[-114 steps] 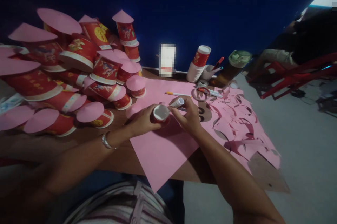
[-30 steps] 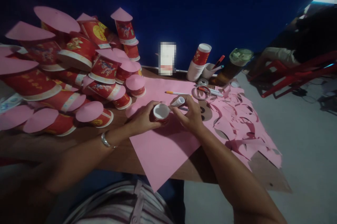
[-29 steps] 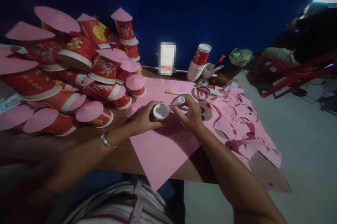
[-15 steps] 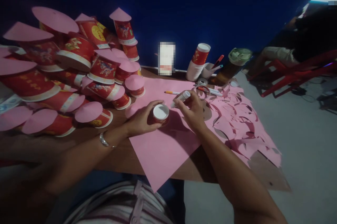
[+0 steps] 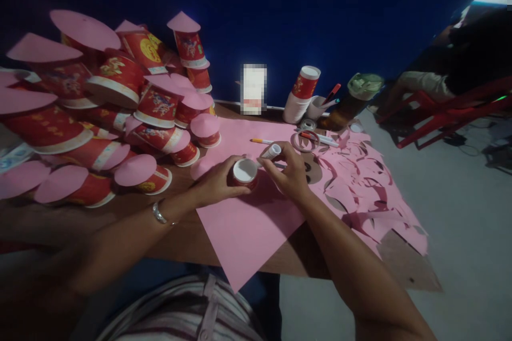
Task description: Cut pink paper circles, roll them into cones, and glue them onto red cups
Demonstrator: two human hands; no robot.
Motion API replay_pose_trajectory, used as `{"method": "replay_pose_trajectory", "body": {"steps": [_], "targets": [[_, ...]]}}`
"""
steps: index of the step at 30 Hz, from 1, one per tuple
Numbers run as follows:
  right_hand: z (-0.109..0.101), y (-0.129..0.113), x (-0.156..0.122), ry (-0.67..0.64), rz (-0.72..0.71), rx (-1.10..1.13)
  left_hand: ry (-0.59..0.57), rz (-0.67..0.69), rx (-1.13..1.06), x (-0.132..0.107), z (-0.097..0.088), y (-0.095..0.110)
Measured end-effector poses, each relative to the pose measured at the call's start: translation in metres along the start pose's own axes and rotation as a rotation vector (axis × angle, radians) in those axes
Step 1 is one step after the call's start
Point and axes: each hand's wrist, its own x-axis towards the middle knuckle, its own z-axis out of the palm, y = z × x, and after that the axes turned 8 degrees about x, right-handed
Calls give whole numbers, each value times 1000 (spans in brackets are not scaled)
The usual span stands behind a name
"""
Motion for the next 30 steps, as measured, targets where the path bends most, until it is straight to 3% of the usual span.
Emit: {"method": "replay_pose_trajectory", "body": {"steps": [7, 14, 19, 24, 30], "targets": [[1, 1, -3, 20, -8, 106, 25, -4, 31, 0, 1, 0], [-2, -9, -3, -30, -186, -143, 42, -10, 43, 0, 3, -2], [-2, 0, -1, -12, -112, -130, 50, 29, 25, 1, 1, 1], [0, 9, -1, 43, 36, 121, 48, 57, 7, 2, -1, 3], [2, 6, -2, -2, 6, 167, 9, 51, 12, 1, -1, 2]]}}
